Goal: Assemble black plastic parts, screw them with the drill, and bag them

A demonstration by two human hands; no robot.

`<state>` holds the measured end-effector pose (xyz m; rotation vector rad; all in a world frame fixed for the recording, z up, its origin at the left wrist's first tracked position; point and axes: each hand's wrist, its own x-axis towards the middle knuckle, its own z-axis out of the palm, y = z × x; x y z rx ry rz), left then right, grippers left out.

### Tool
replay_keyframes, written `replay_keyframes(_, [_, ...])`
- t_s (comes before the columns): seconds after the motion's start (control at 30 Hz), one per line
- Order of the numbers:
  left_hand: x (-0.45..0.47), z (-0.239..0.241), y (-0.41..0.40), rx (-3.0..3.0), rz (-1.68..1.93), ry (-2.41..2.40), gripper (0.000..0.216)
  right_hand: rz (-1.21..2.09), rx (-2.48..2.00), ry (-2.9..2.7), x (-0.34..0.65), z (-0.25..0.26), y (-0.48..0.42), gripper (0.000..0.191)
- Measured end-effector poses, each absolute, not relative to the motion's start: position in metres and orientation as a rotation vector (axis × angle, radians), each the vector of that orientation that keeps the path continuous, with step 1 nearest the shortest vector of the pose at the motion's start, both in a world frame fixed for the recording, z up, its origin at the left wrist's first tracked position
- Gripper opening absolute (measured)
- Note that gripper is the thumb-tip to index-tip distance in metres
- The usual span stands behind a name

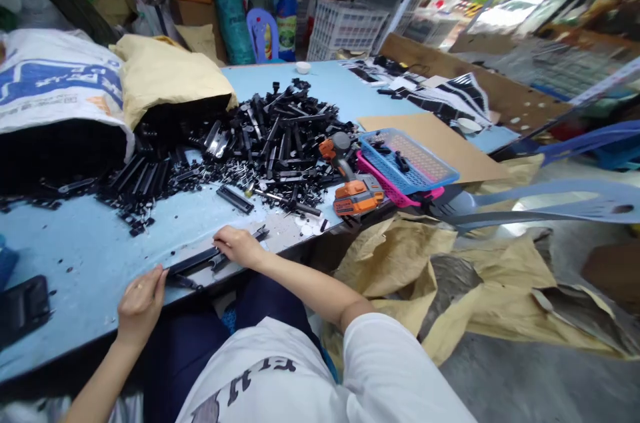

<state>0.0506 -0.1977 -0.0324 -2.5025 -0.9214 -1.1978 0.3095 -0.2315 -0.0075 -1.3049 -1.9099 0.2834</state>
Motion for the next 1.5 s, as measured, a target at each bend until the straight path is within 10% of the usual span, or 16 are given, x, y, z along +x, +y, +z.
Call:
replay_keyframes(0.5, [0.051,-0.039,-0.203,-2.583,-1.006,-1.315,0.017,0.151,-1.189,-2.199,0.304,0.003,-0.23,0.019])
replay_keyframes(0.8, [0.125,-0.021,-0.203,-3.083,-0.45,-1.262,0.057,0.11,-1.171,-2.147,0.309,-0.012,-0.231,0.016])
replay_keyframes(1.5, [0.132,-0.026,-0.213,-3.005,-0.407,-1.498,0.046,0.123,-0.795,-2.48,0.352,-0.051,-0.211,0.04])
